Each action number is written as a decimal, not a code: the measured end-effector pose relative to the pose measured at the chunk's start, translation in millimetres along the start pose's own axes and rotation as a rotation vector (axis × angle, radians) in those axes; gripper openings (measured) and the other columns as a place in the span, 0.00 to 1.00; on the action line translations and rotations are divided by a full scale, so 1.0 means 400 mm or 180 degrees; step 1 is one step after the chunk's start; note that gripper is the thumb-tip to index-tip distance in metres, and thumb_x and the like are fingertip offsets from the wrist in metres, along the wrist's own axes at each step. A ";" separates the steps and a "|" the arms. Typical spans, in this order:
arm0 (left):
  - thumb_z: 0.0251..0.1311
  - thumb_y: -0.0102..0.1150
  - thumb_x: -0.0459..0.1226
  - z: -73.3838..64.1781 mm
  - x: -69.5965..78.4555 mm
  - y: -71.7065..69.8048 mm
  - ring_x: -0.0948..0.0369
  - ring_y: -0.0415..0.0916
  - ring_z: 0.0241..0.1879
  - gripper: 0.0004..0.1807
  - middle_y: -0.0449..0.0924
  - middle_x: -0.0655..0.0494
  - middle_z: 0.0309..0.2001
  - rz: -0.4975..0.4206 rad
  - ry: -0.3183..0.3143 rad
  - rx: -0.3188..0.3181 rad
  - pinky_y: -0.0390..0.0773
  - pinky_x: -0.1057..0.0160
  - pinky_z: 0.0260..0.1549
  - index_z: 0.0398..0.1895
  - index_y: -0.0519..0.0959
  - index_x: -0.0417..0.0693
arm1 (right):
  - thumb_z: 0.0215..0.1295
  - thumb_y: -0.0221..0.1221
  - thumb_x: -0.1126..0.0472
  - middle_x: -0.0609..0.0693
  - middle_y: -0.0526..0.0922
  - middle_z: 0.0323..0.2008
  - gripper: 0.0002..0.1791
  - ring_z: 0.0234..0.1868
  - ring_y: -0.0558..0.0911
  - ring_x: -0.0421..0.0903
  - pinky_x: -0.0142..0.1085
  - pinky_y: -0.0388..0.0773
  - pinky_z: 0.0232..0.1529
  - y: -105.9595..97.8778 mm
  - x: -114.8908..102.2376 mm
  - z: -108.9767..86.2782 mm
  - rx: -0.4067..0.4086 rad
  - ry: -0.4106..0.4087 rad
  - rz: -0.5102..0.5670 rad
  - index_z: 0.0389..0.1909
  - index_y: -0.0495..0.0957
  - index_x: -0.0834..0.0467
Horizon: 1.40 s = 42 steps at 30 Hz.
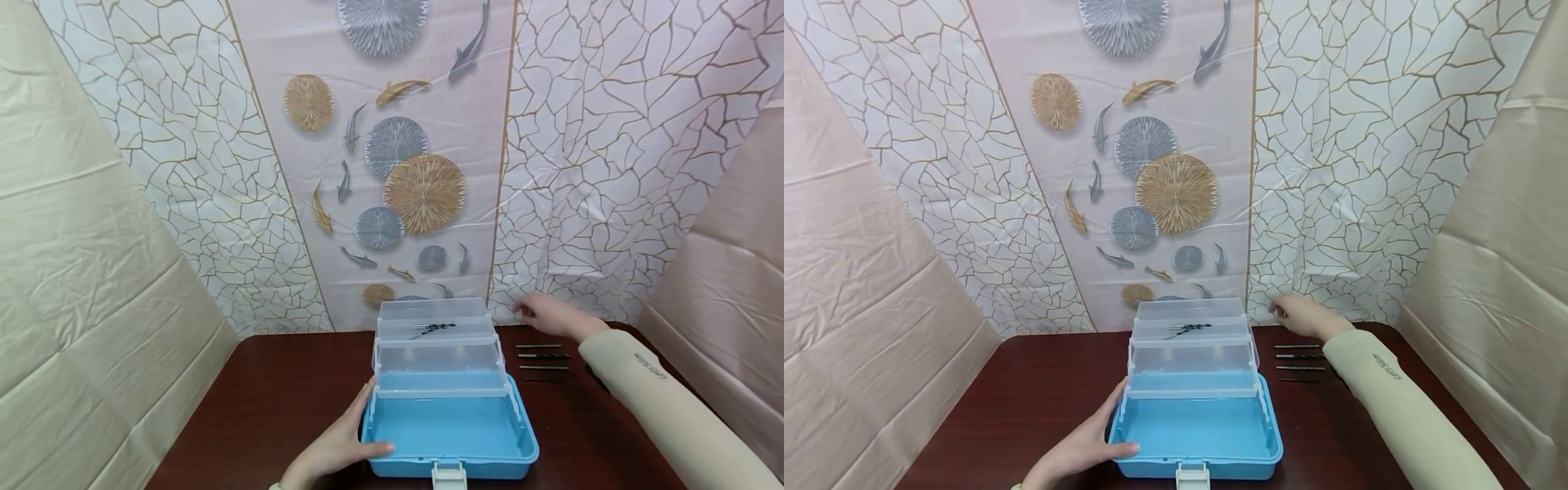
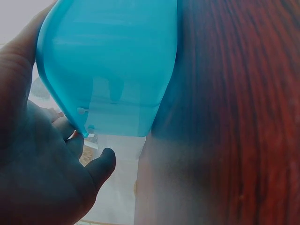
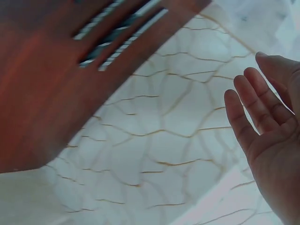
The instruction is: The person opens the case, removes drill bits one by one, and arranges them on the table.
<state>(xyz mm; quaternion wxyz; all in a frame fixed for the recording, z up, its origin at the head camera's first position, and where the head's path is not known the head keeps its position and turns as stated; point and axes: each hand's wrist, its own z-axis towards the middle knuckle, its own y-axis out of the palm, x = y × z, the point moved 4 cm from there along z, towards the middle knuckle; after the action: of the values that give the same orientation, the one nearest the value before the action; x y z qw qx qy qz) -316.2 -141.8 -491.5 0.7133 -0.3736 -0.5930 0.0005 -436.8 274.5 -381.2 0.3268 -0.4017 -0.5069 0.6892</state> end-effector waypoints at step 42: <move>0.59 0.71 0.52 0.008 -0.013 -0.002 0.44 0.42 0.77 0.60 0.34 0.48 0.81 -0.0039 -0.0007 0.0003 0.55 0.30 0.64 0.82 0.36 0.68 | 0.64 0.65 0.70 0.53 0.84 0.38 0.09 0.40 0.82 0.47 0.40 0.80 0.45 0.032 -0.330 0.183 -0.0272 -0.1137 -0.0359 0.44 0.83 0.63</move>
<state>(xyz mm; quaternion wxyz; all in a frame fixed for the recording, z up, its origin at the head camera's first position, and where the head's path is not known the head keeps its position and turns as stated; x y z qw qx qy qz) -320.8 -143.1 -495.5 0.7127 -0.3696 -0.5961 -0.0033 -440.9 125.9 -352.2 0.2523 -0.2574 -0.6074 0.7079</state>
